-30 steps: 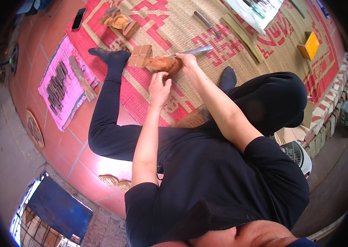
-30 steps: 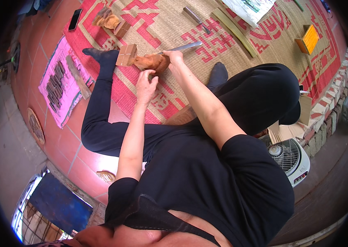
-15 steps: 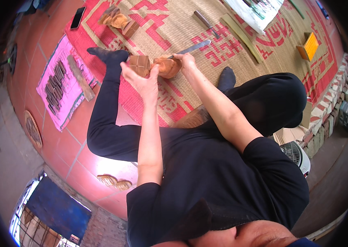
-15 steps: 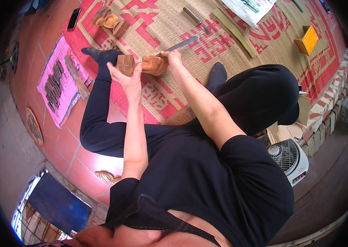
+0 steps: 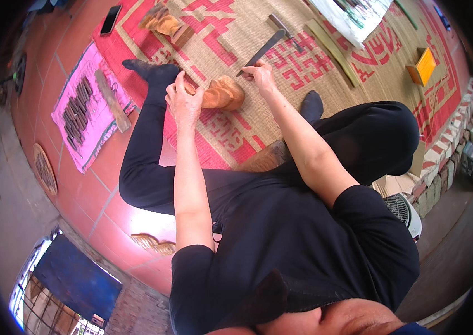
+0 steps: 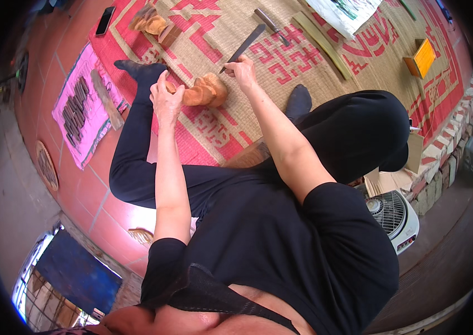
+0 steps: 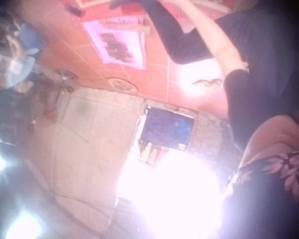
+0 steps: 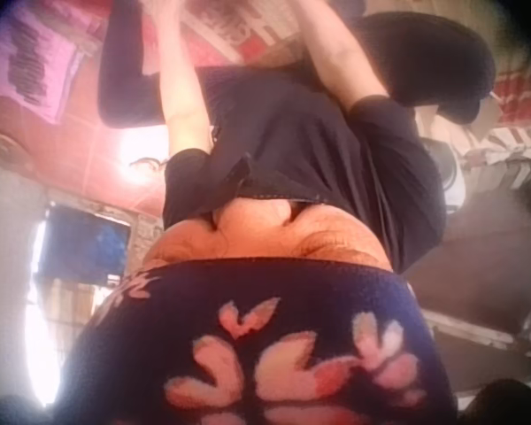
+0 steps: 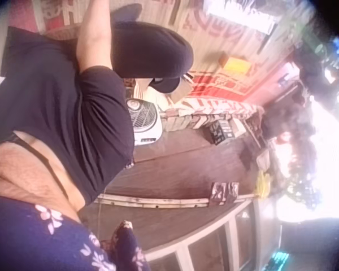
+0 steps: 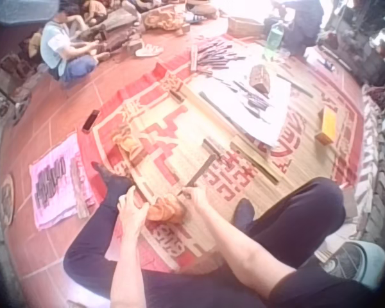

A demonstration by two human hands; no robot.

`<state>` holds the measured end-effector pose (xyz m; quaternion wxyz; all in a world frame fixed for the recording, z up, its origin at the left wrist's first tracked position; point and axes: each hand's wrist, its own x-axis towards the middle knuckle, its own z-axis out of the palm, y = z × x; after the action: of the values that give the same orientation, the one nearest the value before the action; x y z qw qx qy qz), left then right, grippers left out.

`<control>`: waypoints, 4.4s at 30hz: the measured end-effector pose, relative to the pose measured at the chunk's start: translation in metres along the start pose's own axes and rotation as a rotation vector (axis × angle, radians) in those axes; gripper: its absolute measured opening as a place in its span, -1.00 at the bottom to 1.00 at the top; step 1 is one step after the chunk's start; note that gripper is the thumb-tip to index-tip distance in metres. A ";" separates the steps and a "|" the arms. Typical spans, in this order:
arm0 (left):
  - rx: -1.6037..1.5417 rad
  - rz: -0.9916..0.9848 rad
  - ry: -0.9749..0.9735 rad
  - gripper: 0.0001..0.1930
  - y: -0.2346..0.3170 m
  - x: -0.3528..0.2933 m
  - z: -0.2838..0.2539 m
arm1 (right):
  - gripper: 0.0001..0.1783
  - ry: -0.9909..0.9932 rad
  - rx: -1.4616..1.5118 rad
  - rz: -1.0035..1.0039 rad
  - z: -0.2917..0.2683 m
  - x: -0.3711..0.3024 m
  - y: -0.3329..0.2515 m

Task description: The person sits on a mat and uses a chisel to carve a small piece of wood held in the left hand. The person repeatedly scrapes and shapes the wood surface, rotating the piece to access different sides.

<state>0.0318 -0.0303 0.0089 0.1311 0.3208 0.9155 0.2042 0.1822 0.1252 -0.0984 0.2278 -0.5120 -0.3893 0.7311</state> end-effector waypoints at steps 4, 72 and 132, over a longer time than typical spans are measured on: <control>0.003 0.016 0.013 -0.27 0.001 0.001 0.001 | -0.87 -0.099 -0.027 -0.048 0.008 -0.010 -0.013; -0.026 0.072 -0.059 -0.29 0.018 0.013 -0.005 | -0.87 -0.236 -0.071 -0.031 0.026 -0.027 -0.019; 0.060 -0.013 -0.063 -0.34 0.037 0.012 -0.003 | -0.76 -0.272 -0.060 0.081 0.009 -0.024 -0.019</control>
<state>0.0411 0.0030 0.0267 0.1515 0.3249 0.9187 0.1655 0.1814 0.1159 -0.0678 0.1279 -0.4301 -0.4175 0.7902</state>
